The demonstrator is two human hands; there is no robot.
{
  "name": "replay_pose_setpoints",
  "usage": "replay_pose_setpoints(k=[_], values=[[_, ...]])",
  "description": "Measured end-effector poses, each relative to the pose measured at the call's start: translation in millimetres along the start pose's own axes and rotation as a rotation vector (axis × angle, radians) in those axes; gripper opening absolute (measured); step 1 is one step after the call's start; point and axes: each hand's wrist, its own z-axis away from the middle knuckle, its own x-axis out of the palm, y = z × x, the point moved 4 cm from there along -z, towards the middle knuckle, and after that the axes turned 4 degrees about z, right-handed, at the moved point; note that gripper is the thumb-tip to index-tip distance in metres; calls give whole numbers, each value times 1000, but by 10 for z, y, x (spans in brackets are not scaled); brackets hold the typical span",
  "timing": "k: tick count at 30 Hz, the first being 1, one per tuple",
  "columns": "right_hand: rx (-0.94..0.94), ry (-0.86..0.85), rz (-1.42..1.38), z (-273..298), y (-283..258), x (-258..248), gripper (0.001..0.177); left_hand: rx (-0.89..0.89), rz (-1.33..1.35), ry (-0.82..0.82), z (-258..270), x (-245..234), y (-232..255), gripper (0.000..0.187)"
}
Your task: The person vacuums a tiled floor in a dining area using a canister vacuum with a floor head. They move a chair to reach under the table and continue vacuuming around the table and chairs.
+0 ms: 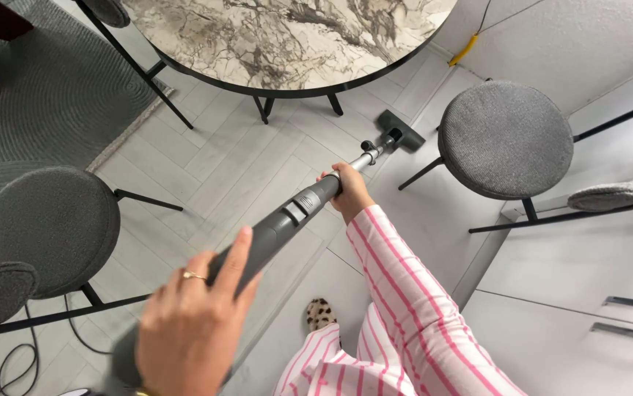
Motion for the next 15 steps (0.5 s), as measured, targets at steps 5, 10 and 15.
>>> replay_pose_setpoints(k=[5, 10, 15], values=[[-78, -48, -95, -783, -194, -356, 26, -59, 98, -60, -39, 302, 548, 61], [-150, -44, -38, -1044, -691, -591, 26, -38, 228, 5, -369, 797, 1118, 63], [-263, -52, -30, -1333, -1189, -781, 55, -45, 328, -51, -733, 1389, 1838, 69]])
